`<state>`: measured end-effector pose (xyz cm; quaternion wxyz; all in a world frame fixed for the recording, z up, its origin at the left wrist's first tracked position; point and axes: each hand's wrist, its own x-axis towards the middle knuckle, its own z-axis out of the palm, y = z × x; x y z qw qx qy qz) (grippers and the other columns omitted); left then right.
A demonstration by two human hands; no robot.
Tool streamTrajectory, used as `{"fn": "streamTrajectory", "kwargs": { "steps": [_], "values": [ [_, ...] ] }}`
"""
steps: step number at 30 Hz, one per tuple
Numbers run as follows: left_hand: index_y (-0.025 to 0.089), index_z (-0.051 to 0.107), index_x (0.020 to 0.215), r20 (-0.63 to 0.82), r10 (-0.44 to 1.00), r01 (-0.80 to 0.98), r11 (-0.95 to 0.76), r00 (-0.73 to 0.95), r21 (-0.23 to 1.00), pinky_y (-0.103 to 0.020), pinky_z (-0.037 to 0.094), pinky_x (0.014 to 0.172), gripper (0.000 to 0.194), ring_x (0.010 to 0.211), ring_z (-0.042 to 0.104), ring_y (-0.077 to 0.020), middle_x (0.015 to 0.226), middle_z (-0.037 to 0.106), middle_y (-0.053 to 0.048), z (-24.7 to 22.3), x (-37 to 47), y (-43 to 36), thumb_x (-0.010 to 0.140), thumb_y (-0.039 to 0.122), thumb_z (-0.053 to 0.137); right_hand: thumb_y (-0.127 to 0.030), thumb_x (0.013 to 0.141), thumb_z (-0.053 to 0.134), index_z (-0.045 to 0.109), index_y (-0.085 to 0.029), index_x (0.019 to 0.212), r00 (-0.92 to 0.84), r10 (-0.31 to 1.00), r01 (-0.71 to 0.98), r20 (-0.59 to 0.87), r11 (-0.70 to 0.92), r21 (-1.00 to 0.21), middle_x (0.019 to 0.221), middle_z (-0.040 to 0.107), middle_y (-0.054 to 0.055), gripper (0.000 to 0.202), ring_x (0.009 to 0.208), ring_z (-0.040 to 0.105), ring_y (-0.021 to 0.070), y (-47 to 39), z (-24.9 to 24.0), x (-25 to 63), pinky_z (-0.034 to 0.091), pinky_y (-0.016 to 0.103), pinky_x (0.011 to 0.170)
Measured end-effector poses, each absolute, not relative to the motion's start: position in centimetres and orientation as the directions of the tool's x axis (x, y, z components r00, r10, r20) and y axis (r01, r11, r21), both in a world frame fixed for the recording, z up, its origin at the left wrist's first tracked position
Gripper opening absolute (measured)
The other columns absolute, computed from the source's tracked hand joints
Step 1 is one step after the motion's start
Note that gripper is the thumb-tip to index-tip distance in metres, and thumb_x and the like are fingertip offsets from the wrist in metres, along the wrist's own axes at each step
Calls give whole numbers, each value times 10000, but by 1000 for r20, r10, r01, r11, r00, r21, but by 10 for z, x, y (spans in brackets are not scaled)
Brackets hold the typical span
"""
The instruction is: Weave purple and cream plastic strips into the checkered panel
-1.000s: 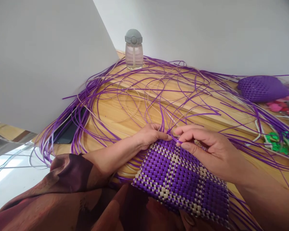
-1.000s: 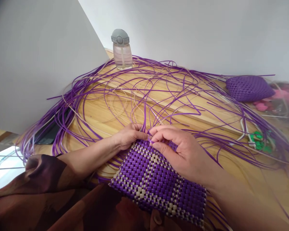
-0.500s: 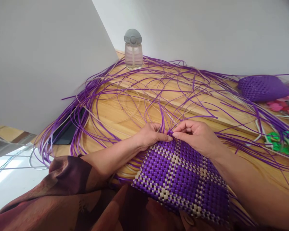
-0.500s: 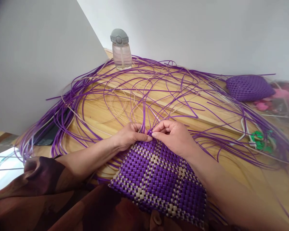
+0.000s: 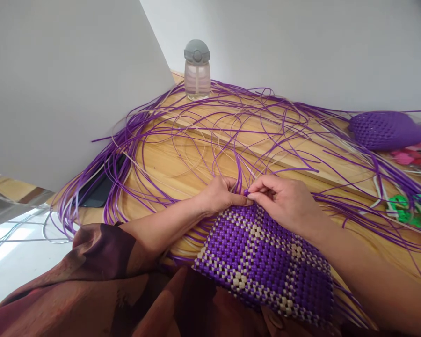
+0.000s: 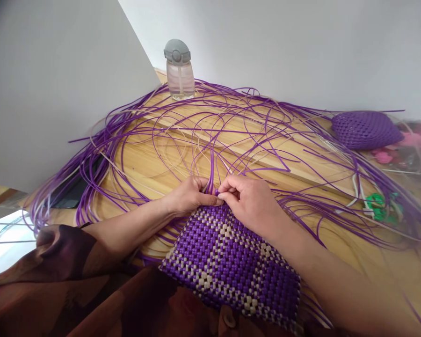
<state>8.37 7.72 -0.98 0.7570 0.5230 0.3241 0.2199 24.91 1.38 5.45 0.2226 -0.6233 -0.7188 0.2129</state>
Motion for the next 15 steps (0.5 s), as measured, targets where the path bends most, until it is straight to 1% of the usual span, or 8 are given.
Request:
{"fn": "streamTrajectory", "kwargs": {
  "steps": [3, 7, 9, 10, 11, 12, 14, 15],
  "values": [
    [112, 618, 668, -244, 664, -18, 361, 707, 932, -215, 302, 533, 314, 537, 432, -59, 604, 546, 37, -9, 84, 78, 529, 296, 830, -214, 843, 627, 677, -214, 975, -152, 987, 824, 59, 160, -544, 771, 711, -24, 141, 664, 624, 120, 15, 55, 246, 437, 254, 652],
    [114, 612, 650, -243, 678, -12, 348, 694, 937, -210, 277, 511, 226, 510, 398, -54, 563, 505, 50, -15, 86, 78, 562, 254, 767, -210, 856, 578, 673, -197, 779, -242, 967, 909, 77, 253, -331, 736, 673, 12, 123, 693, 583, 153, 21, 59, 235, 392, 295, 660],
    [114, 623, 657, -234, 685, -11, 334, 690, 943, -210, 291, 519, 180, 514, 403, -57, 564, 504, 49, -19, 87, 79, 576, 232, 731, -209, 822, 597, 653, -189, 729, -227, 966, 916, 126, 256, -308, 728, 633, 26, 110, 710, 554, 160, 24, 64, 227, 385, 304, 670],
    [113, 627, 655, -232, 694, -9, 325, 682, 946, -211, 299, 524, 165, 518, 408, -59, 564, 506, 48, -20, 87, 79, 580, 226, 720, -216, 805, 611, 642, -185, 711, -193, 975, 906, 110, 220, -361, 711, 607, 26, 103, 689, 534, 152, 25, 67, 224, 380, 299, 649],
    [112, 630, 650, -231, 705, -9, 319, 670, 948, -212, 309, 529, 159, 523, 414, -62, 566, 511, 47, -20, 87, 79, 579, 221, 720, -237, 800, 620, 627, -182, 697, -143, 989, 874, 48, 148, -464, 673, 570, 18, 117, 640, 502, 136, 27, 71, 221, 369, 286, 605],
    [110, 632, 643, -228, 717, -13, 314, 658, 949, -213, 323, 537, 158, 531, 425, -64, 570, 523, 44, -19, 88, 78, 575, 216, 727, -272, 807, 620, 612, -181, 697, -97, 992, 802, -74, 34, -597, 619, 513, 1, 144, 569, 450, 114, 29, 74, 219, 342, 269, 543],
    [109, 640, 635, -226, 744, -38, 321, 629, 946, -218, 358, 561, 167, 554, 454, -72, 586, 555, 37, -17, 88, 78, 552, 195, 757, -364, 846, 593, 587, -183, 737, -121, 914, 535, -388, -269, -801, 534, 355, -50, 212, 450, 285, 75, 33, 81, 215, 234, 238, 427],
    [110, 649, 640, -232, 751, -59, 338, 618, 939, -220, 376, 575, 178, 569, 473, -78, 599, 575, 34, -15, 87, 78, 531, 175, 775, -405, 865, 576, 582, -182, 769, -183, 853, 388, -489, -395, -833, 531, 292, -67, 243, 434, 218, 66, 35, 84, 214, 186, 228, 396]
  ]
}}
